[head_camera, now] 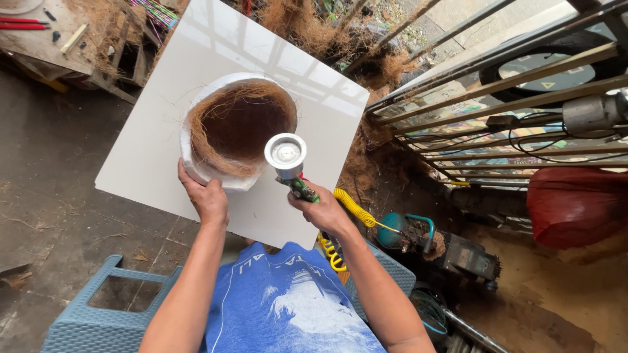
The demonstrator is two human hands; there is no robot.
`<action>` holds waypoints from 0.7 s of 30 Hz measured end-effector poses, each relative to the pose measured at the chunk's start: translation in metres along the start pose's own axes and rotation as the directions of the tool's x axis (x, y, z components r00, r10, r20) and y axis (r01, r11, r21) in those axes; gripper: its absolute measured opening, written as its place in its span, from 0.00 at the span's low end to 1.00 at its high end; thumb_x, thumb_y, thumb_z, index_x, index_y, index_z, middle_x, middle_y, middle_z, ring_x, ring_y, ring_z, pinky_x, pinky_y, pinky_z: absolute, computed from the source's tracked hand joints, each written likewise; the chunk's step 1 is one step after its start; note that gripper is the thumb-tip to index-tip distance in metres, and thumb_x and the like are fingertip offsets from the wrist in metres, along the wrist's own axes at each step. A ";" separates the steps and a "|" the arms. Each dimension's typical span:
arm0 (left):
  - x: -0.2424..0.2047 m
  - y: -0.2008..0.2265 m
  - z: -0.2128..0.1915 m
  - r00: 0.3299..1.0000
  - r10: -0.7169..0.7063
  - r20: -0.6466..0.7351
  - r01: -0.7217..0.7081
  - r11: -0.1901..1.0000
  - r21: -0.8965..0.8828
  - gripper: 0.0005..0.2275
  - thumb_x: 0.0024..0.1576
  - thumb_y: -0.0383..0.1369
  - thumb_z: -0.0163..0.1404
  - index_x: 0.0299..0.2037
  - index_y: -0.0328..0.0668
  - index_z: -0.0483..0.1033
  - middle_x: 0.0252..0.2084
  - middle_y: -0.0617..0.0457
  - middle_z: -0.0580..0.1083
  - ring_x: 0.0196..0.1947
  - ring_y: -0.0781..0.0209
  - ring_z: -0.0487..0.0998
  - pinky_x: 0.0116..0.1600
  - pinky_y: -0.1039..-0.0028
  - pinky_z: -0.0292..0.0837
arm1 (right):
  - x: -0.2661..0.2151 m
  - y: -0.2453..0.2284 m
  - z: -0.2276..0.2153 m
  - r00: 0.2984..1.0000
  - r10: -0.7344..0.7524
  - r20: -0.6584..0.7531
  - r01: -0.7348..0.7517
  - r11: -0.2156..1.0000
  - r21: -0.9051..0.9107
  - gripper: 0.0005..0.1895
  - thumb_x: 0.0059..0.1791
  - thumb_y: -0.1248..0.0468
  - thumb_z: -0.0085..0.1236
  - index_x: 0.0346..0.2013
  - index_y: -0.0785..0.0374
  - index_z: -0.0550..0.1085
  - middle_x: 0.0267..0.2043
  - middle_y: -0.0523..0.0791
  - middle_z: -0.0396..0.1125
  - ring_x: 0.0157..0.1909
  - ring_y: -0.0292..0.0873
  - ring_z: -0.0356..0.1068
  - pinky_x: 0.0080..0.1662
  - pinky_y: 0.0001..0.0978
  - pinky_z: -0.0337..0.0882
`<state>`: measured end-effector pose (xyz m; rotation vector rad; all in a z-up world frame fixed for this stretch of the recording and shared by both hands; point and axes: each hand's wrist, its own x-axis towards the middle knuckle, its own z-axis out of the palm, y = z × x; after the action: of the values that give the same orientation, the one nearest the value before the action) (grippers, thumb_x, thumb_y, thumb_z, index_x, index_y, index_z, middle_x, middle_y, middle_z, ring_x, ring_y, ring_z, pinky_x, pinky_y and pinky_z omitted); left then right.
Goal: The person sits on the floor and arranges coconut fiber inside a white bucket, pulling strands from a nearby basket to fill gaps. They then move to a table and use a spray gun to apply a coating to the fiber lining.
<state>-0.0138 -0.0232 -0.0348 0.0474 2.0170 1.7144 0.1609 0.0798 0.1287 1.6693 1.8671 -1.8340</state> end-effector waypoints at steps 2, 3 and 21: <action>0.002 0.002 0.001 1.000 -0.004 0.001 0.004 1.000 0.001 0.40 0.45 0.17 0.44 0.72 0.56 0.51 0.66 0.40 0.60 0.68 0.45 0.60 0.69 0.55 0.50 | 0.002 0.000 0.002 0.999 -0.021 0.029 0.021 1.000 0.005 0.04 0.43 0.63 0.60 0.31 0.56 0.74 0.17 0.46 0.63 0.20 0.39 0.66 0.29 0.28 0.67; 0.002 0.003 0.003 1.000 -0.013 0.013 0.013 1.000 0.004 0.40 0.45 0.17 0.44 0.72 0.56 0.51 0.67 0.39 0.60 0.69 0.44 0.59 0.69 0.54 0.50 | 0.001 0.001 0.002 0.998 -0.033 0.050 0.033 0.999 0.014 0.04 0.43 0.63 0.60 0.32 0.57 0.74 0.18 0.47 0.64 0.20 0.40 0.66 0.29 0.30 0.68; -0.007 0.045 -0.008 0.973 -0.124 0.194 0.061 0.952 0.301 0.35 0.52 0.18 0.40 0.72 0.54 0.51 0.69 0.28 0.57 0.68 0.26 0.55 0.70 0.44 0.49 | 0.020 0.026 -0.019 0.966 -0.133 -0.224 0.202 0.924 0.324 0.05 0.45 0.69 0.62 0.33 0.65 0.74 0.15 0.51 0.63 0.15 0.40 0.61 0.22 0.28 0.64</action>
<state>-0.0237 -0.0230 0.0104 0.2204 2.0595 1.2821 0.1810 0.0987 0.1037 1.9148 1.9023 -2.2531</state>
